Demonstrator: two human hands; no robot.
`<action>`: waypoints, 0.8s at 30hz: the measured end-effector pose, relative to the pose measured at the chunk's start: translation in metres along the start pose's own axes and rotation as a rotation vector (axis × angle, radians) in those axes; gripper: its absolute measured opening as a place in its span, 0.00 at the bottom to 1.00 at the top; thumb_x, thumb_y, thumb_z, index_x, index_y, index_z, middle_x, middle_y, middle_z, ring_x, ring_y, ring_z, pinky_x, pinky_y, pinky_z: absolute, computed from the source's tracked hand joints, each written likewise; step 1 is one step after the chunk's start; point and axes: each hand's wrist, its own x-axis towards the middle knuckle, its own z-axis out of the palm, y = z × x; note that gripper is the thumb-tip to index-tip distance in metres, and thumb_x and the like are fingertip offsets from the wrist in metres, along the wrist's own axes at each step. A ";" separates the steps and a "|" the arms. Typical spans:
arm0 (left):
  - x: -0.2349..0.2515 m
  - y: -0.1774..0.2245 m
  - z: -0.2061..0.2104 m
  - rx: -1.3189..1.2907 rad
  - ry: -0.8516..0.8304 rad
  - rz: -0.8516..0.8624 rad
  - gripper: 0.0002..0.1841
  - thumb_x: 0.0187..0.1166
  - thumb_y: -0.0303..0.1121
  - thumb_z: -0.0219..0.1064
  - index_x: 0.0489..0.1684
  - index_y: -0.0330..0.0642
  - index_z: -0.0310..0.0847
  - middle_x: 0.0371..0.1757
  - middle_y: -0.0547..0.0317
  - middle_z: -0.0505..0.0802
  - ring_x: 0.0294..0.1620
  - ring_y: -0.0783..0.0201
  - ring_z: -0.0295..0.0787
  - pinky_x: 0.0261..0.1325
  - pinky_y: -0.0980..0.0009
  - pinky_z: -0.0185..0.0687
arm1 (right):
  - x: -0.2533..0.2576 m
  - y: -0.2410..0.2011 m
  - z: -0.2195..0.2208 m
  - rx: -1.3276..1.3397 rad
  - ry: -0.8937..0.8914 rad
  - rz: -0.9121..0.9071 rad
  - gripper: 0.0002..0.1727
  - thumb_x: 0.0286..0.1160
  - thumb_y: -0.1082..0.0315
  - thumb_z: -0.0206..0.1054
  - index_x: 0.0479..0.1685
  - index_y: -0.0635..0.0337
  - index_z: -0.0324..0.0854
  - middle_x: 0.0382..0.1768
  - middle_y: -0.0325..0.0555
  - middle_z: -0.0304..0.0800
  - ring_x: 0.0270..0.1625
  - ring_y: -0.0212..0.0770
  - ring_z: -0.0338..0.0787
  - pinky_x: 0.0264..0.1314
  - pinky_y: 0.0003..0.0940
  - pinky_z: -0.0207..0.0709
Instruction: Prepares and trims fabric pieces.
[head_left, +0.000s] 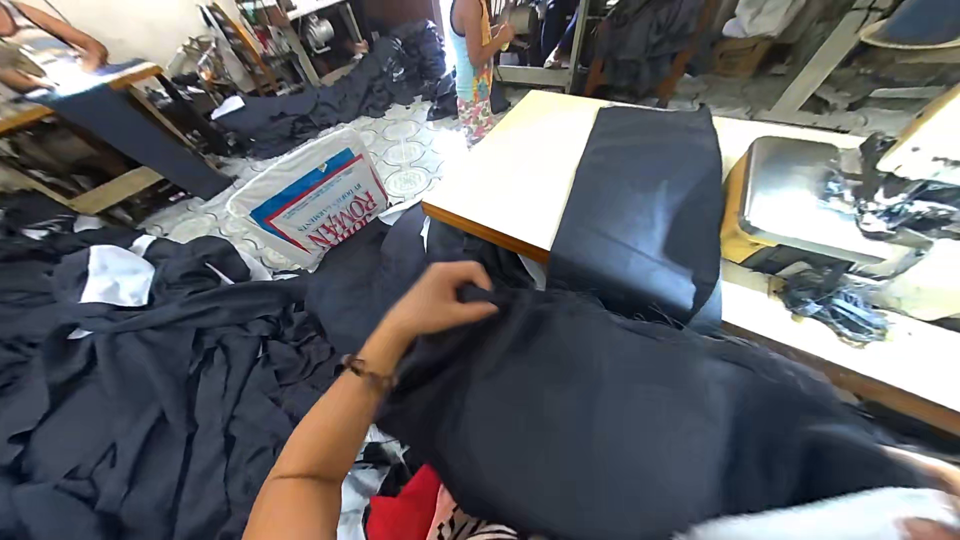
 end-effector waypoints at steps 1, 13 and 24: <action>0.012 0.020 0.027 0.029 -0.102 0.041 0.07 0.66 0.31 0.80 0.30 0.39 0.88 0.32 0.62 0.92 0.32 0.75 0.87 0.37 0.74 0.85 | 0.012 -0.003 0.020 -0.023 -0.125 -0.068 0.15 0.81 0.65 0.67 0.62 0.56 0.85 0.72 0.22 0.82 0.64 0.17 0.83 0.64 0.22 0.82; 0.050 0.117 0.120 0.024 -0.520 0.146 0.05 0.69 0.27 0.73 0.28 0.36 0.85 0.22 0.53 0.86 0.27 0.57 0.84 0.29 0.57 0.75 | 0.081 -0.034 0.111 -0.181 -0.501 -0.546 0.14 0.75 0.64 0.69 0.24 0.61 0.77 0.35 0.49 0.81 0.40 0.27 0.78 0.44 0.14 0.70; 0.061 0.092 0.123 -0.250 -0.858 0.259 0.07 0.66 0.26 0.77 0.30 0.32 0.86 0.23 0.51 0.88 0.26 0.62 0.84 0.29 0.64 0.76 | 0.065 -0.026 0.072 -0.031 -0.656 -0.423 0.20 0.84 0.63 0.62 0.21 0.65 0.74 0.15 0.43 0.70 0.21 0.26 0.71 0.24 0.20 0.61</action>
